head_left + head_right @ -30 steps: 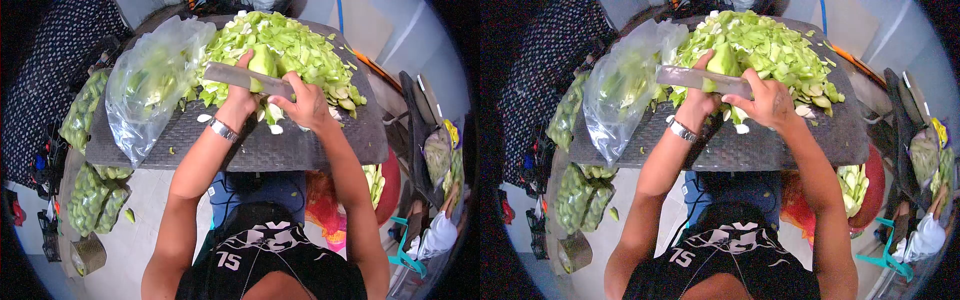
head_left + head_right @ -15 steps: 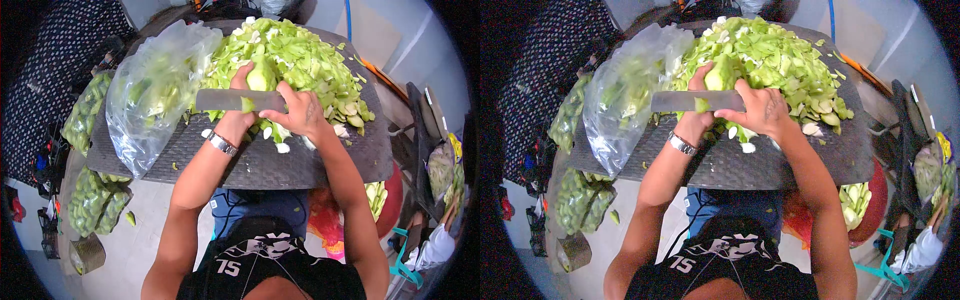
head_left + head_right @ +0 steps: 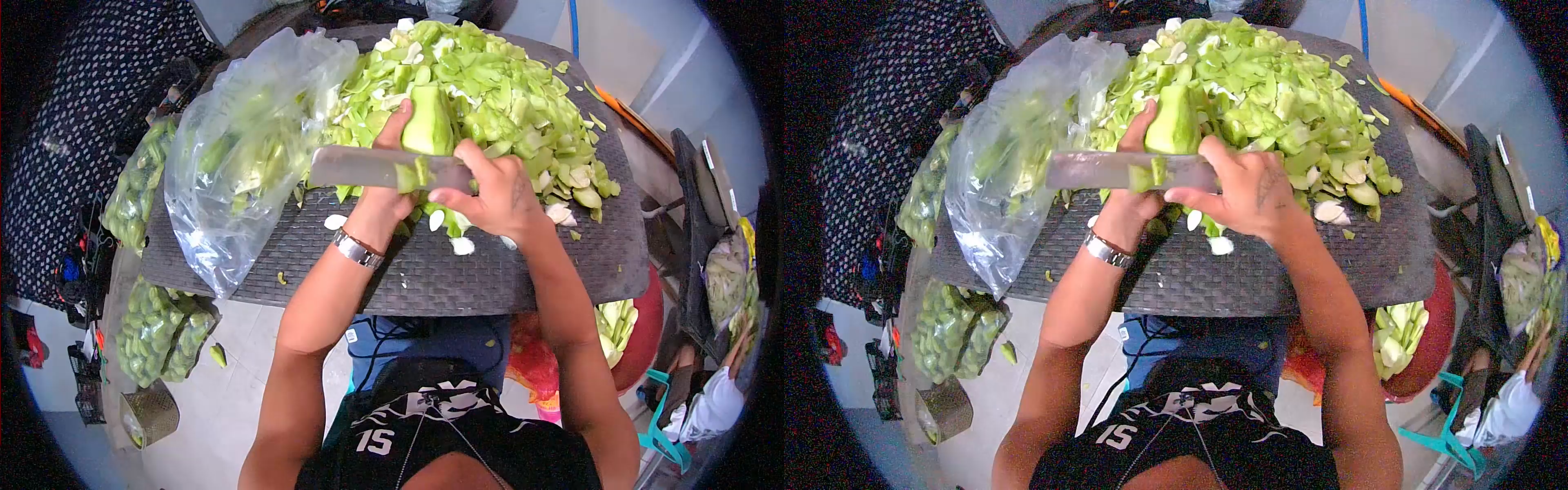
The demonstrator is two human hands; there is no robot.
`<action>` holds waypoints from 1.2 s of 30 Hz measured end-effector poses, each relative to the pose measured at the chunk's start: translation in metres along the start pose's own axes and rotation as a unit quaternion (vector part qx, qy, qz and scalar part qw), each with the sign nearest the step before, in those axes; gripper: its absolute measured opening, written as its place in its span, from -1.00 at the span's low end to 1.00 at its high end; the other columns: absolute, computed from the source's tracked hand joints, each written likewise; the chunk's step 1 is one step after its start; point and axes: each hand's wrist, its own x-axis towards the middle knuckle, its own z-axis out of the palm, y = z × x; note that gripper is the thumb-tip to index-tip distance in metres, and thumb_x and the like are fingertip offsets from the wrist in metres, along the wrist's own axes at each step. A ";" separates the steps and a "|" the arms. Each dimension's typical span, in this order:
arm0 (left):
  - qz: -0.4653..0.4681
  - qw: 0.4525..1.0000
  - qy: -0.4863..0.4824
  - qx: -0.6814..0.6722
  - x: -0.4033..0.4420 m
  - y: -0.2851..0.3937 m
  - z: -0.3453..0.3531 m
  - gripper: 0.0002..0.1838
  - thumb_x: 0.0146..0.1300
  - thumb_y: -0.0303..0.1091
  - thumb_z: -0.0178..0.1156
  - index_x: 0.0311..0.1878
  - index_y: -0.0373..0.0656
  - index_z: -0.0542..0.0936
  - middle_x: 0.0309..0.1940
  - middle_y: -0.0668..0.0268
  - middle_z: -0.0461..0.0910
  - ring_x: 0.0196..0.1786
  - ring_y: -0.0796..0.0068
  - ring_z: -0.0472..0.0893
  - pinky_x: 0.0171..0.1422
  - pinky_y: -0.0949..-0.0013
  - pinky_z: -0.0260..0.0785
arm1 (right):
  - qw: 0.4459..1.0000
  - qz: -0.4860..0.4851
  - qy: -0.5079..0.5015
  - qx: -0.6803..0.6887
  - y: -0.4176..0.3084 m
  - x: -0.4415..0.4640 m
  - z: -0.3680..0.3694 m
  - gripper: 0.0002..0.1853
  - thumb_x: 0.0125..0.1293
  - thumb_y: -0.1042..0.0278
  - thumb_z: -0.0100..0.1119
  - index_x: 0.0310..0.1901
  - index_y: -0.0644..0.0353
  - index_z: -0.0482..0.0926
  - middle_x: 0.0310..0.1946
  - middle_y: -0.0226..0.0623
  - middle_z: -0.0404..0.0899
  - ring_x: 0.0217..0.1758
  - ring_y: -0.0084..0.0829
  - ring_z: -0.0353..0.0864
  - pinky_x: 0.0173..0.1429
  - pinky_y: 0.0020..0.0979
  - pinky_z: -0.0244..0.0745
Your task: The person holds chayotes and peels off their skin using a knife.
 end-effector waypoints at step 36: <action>-0.076 0.997 0.015 -0.023 0.012 -0.009 -0.022 -0.48 0.56 0.05 -0.04 0.29 -0.16 0.53 0.02 0.10 0.71 -0.08 0.12 0.75 -0.10 -0.05 0.66 | 0.968 0.233 -0.002 -0.099 0.069 -0.007 -0.030 -0.30 0.28 -0.45 0.26 -0.15 0.22 0.55 -0.40 0.10 0.66 -0.21 0.07 0.74 -0.08 -0.02 0.57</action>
